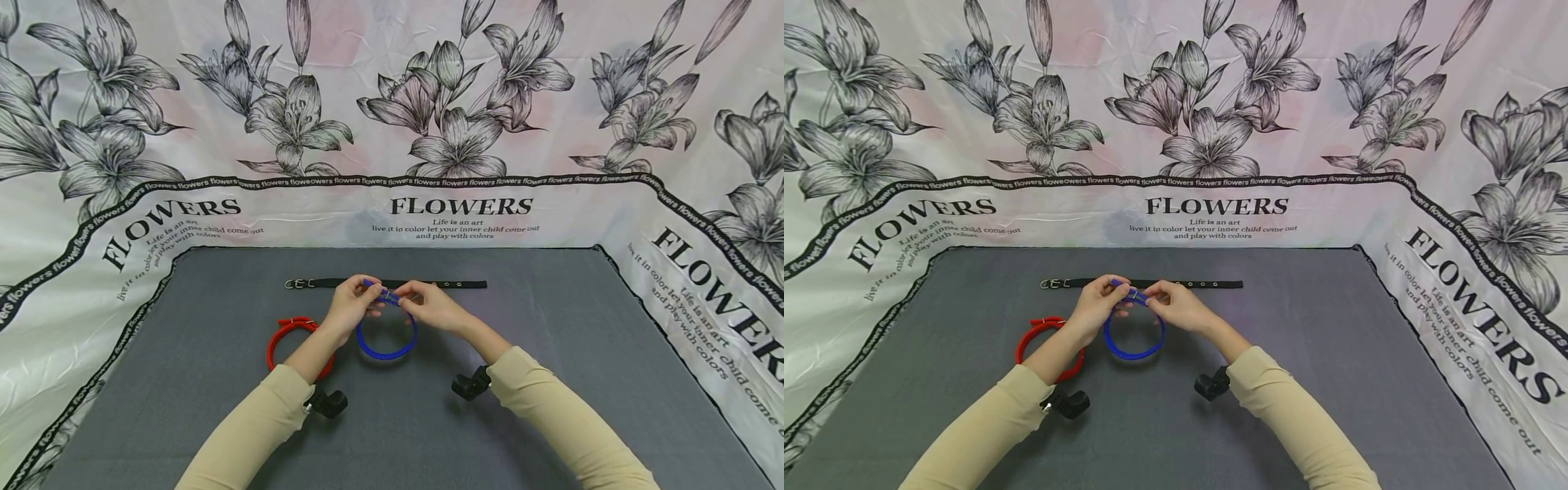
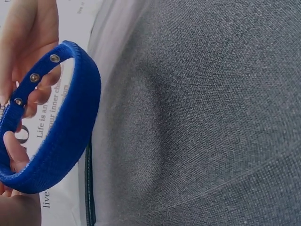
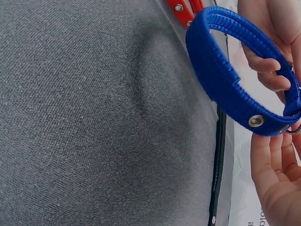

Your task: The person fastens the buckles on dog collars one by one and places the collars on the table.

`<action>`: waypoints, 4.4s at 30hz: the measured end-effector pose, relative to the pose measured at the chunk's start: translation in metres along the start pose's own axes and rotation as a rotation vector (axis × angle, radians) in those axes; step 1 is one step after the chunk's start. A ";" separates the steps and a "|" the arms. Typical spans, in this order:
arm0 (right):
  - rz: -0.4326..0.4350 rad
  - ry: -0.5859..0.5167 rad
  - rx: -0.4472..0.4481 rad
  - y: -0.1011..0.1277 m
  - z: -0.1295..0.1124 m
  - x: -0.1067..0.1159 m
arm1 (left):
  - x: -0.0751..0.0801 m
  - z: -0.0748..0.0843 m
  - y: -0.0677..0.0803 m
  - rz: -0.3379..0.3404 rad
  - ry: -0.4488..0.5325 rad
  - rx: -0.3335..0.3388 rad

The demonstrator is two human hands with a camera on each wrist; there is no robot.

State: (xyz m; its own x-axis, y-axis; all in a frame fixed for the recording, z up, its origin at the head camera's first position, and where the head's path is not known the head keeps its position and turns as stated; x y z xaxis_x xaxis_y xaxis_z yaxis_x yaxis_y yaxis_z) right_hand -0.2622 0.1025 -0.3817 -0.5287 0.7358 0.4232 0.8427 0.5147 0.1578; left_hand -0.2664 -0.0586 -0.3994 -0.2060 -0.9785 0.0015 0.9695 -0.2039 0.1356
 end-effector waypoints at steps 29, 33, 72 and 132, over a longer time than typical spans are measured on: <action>-0.037 -0.075 0.018 -0.019 0.038 0.001 | 0.002 -0.019 -0.014 0.036 0.038 -0.043; -0.034 -0.084 -0.016 -0.020 0.036 0.000 | -0.002 -0.019 -0.013 0.004 0.025 -0.042; -0.056 -0.113 -0.055 -0.019 0.039 -0.002 | 0.005 -0.020 -0.012 0.027 0.034 0.027; 0.019 -0.152 0.059 -0.021 0.045 -0.009 | -0.005 -0.032 -0.015 0.043 -0.214 0.176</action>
State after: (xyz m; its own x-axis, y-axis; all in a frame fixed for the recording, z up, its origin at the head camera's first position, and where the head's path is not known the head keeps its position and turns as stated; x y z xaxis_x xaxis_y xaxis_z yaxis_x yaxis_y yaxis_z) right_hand -0.2796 0.1045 -0.4290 -0.5258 0.8014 0.2851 0.8476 0.5217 0.0970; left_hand -0.2760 -0.0511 -0.4329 -0.2063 -0.9539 0.2179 0.9439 -0.1354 0.3011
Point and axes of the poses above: each hand's wrist, its own y-axis away from the middle knuckle, its own x-axis out of the back of the hand, z = x × y, the point moved 4 cm from there along -y, towards the middle knuckle, and after that the axes turned 2 degrees about -z, right-handed, at the moved point
